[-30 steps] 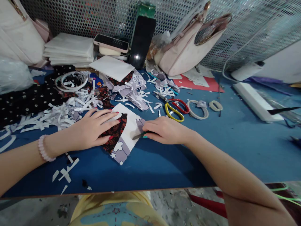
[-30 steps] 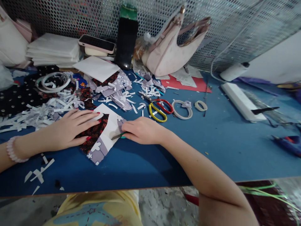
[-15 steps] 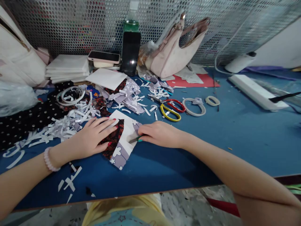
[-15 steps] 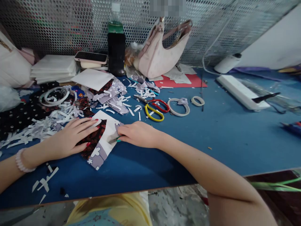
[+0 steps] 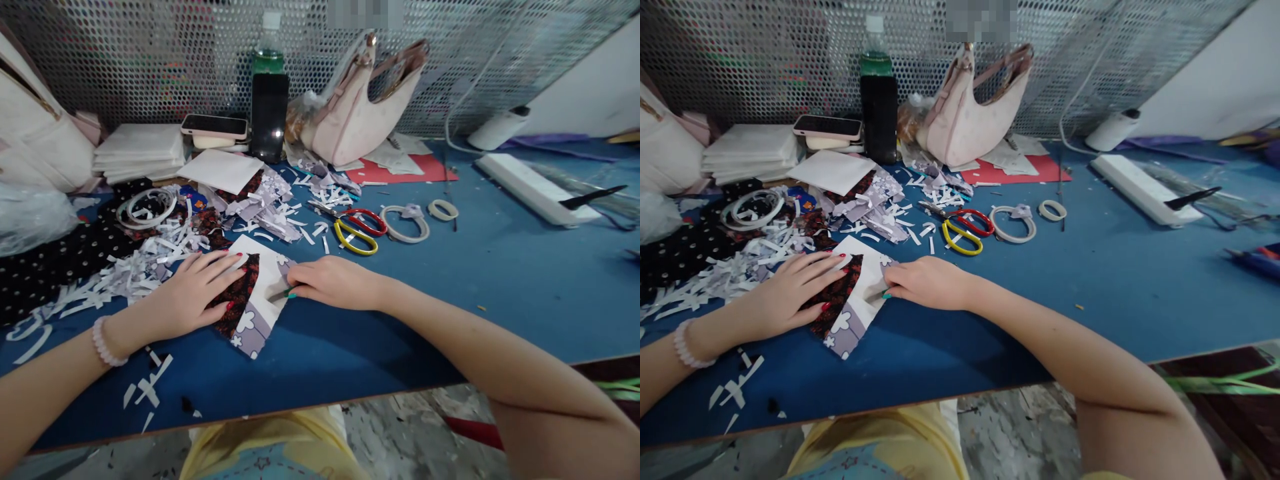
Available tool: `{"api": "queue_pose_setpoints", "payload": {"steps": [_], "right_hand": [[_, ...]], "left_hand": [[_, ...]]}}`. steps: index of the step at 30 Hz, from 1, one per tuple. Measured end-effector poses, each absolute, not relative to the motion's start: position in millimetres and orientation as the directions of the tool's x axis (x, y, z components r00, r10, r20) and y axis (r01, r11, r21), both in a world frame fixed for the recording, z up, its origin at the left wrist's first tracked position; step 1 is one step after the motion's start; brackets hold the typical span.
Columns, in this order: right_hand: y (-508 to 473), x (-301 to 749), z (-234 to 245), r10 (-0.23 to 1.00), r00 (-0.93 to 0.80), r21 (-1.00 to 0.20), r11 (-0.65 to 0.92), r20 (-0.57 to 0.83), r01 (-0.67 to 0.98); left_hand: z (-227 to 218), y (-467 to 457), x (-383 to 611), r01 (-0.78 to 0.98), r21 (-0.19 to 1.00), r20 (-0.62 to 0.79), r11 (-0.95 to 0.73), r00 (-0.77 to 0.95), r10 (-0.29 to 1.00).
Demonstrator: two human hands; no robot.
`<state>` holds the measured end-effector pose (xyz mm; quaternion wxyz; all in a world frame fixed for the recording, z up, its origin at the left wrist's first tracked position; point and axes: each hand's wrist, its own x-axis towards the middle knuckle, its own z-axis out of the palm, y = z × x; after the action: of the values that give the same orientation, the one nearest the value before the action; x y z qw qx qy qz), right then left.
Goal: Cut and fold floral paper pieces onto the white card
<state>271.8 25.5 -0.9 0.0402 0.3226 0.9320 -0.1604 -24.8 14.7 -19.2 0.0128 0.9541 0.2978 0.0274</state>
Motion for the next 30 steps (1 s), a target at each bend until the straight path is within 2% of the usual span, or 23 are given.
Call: {"api": "queue_pose_setpoints", "payload": {"steps": [4,16,27,30], "right_hand": [[29,274,2,0.543,-0.818,-0.31,0.757,-0.191,0.575],[37,280,2,0.522,-0.828,-0.435,0.71,-0.203,0.554],[39,280,3,0.497,-0.843,-0.489,0.694,-0.206,0.529],[38,279,2,0.487,-0.85,-0.456,0.721,-0.202,0.522]], "left_hand": [[-20,16,-26,0.564,0.043,0.046,-0.825,0.824,0.565],[-21,15,-26,0.581,0.072,0.047,-0.811,0.81,0.584],[-20,16,-25,0.577,0.072,0.038,-0.813,0.813,0.581],[-20,16,-25,0.577,0.074,0.041,-0.813,0.813,0.581]]}}
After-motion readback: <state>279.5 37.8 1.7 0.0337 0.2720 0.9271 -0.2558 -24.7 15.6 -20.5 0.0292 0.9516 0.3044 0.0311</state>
